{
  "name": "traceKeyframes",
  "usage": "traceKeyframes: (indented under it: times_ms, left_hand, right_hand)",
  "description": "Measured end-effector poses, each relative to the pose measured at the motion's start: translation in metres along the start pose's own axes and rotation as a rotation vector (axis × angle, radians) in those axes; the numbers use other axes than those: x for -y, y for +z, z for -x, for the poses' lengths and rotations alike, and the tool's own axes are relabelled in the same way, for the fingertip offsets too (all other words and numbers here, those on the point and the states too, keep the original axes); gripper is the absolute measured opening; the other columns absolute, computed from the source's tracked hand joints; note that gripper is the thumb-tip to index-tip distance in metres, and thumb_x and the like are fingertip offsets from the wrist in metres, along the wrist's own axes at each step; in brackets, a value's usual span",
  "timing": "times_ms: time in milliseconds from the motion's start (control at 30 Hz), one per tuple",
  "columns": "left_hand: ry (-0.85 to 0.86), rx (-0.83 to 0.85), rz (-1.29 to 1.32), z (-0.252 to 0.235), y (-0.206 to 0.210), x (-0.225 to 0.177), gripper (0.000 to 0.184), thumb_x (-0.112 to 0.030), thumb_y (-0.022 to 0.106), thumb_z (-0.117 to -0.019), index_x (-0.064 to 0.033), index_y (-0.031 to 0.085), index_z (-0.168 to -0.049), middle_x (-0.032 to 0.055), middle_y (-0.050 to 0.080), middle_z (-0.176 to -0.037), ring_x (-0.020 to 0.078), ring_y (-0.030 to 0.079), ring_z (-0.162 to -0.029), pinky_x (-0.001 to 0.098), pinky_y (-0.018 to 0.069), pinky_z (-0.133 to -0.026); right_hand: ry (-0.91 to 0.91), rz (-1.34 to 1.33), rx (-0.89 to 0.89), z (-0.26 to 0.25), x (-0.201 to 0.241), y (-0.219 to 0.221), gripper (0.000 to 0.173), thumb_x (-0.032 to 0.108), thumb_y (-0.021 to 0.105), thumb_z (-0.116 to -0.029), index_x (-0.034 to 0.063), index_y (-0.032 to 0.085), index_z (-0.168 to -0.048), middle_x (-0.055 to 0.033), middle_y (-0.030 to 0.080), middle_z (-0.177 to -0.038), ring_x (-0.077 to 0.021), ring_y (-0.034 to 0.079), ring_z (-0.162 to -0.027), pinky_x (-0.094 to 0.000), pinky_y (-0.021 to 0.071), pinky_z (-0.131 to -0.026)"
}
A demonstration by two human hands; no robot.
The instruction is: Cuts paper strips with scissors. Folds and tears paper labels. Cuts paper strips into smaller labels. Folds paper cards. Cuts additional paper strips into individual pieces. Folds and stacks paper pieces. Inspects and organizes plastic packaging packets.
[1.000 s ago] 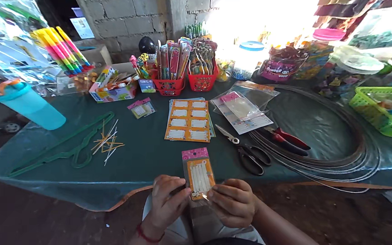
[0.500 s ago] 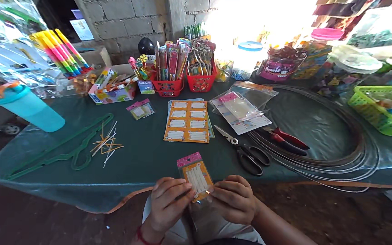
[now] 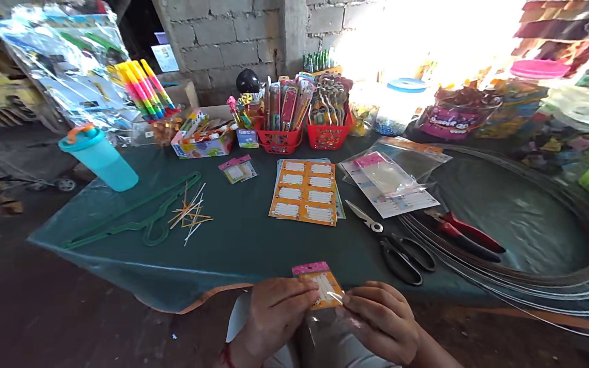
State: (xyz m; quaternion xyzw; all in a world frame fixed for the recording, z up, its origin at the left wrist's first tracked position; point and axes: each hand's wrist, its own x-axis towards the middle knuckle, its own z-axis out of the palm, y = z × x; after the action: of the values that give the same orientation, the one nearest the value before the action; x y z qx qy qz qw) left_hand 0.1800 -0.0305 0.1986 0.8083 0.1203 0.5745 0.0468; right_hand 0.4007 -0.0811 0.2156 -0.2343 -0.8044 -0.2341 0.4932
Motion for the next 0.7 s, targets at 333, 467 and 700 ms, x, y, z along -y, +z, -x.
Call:
traceKeyframes:
  times_ms: [333,467,700]
  left_hand:
    - [-0.395,0.012,0.4,-0.013,-0.003,-0.007,0.014,-0.017,0.071,-0.0959,-0.0076,0.072,-0.107,-0.0033,0.075,-0.1,-0.0021,0.07,-0.092,0.0146,0.0576,-0.082]
    - [-0.672,0.098,0.539,-0.016,-0.007,-0.01,0.02,-0.01,0.077,-0.0876,-0.0042,0.074,-0.106,-0.0034,0.076,-0.096,-0.0013,0.07,-0.085,0.0174,0.0595,-0.077]
    - [-0.96,0.1,0.578,-0.012,-0.003,-0.009,0.013,-0.006,0.076,-0.0861,-0.006,0.075,-0.099,-0.007,0.074,-0.082,-0.0018,0.067,-0.07,0.016,0.0573,-0.066]
  right_hand:
    - [0.313,-0.215,0.095,-0.018,-0.007,0.001,0.012,0.023,0.06,-0.1033,0.0119,0.065,-0.101,-0.0038,0.062,-0.094,-0.0085,0.062,-0.089,-0.0149,0.0517,-0.081]
    - [0.556,-0.319,0.073,-0.025,-0.011,-0.003,0.012,0.02,0.065,-0.0976,0.0081,0.067,-0.095,-0.0034,0.064,-0.088,0.0007,0.061,-0.081,-0.0076,0.0501,-0.075]
    - [0.753,-0.46,0.104,-0.025,-0.022,-0.009,0.014,0.015,0.069,-0.0935,0.0014,0.071,-0.096,-0.0033,0.068,-0.089,0.0042,0.061,-0.079,-0.0075,0.0504,-0.071]
